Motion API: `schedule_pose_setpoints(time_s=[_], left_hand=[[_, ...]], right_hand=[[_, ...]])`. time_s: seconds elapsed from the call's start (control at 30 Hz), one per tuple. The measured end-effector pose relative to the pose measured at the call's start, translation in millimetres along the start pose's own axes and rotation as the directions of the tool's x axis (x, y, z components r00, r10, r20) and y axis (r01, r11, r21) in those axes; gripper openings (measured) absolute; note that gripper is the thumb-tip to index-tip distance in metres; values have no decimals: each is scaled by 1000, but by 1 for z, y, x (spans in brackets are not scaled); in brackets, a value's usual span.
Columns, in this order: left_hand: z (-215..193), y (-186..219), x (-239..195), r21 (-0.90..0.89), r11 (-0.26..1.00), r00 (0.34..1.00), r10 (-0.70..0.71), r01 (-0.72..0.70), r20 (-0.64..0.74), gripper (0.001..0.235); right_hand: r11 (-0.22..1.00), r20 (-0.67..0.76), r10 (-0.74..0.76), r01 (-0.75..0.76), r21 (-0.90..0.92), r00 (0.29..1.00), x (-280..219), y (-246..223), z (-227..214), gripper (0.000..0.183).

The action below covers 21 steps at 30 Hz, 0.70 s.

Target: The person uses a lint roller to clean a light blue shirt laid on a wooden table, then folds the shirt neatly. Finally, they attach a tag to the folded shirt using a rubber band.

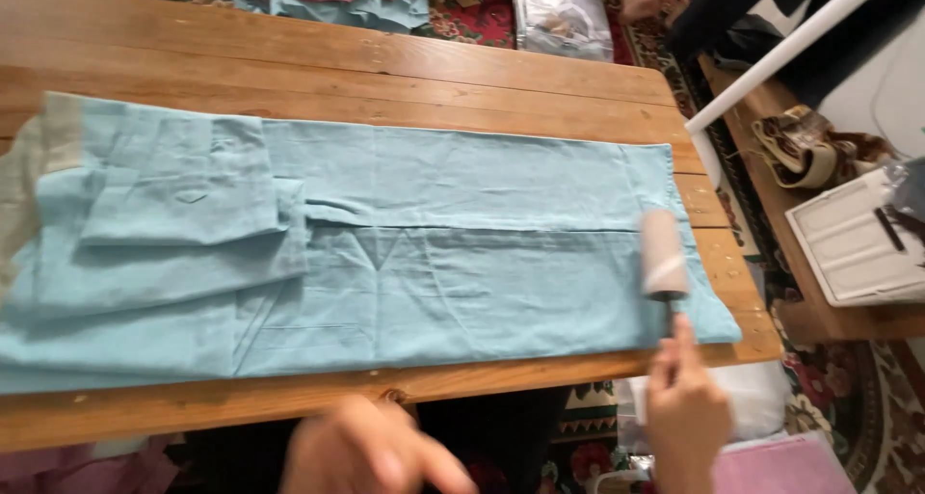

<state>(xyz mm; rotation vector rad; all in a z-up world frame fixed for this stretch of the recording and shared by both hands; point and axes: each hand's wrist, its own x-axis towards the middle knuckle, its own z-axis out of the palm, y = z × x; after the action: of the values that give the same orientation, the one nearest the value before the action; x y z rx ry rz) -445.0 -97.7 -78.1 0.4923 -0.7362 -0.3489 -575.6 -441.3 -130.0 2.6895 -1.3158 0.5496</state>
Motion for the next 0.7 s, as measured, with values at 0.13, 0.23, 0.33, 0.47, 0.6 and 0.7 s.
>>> schedule_pose_setpoints(time_s=[0.13,0.23,0.33,0.47,0.6,0.7], left_hand=[[-64,2,20,277,948,980,182,-154,-78,14],[-101,9,13,202,967,988,154,-158,35,16],[-169,43,8,-45,978,947,-183,202,265,26],[-163,90,36,782,119,756,-379,612,-534,42],[-62,63,142,992,-23,904,-415,-126,105,41],[-57,-3,207,941,33,691,-670,-338,272,52]], right_hand=[[724,-130,-562,562,400,817,-70,-68,-32,52],[883,204,-253,140,447,946,-75,-37,-24,59],[983,31,73,-77,167,997,-37,47,24,48],[859,71,451,-455,236,890,4,103,9,52],[587,109,648,-586,558,753,24,90,-3,41],[572,128,642,-584,576,756,36,63,-4,27]])
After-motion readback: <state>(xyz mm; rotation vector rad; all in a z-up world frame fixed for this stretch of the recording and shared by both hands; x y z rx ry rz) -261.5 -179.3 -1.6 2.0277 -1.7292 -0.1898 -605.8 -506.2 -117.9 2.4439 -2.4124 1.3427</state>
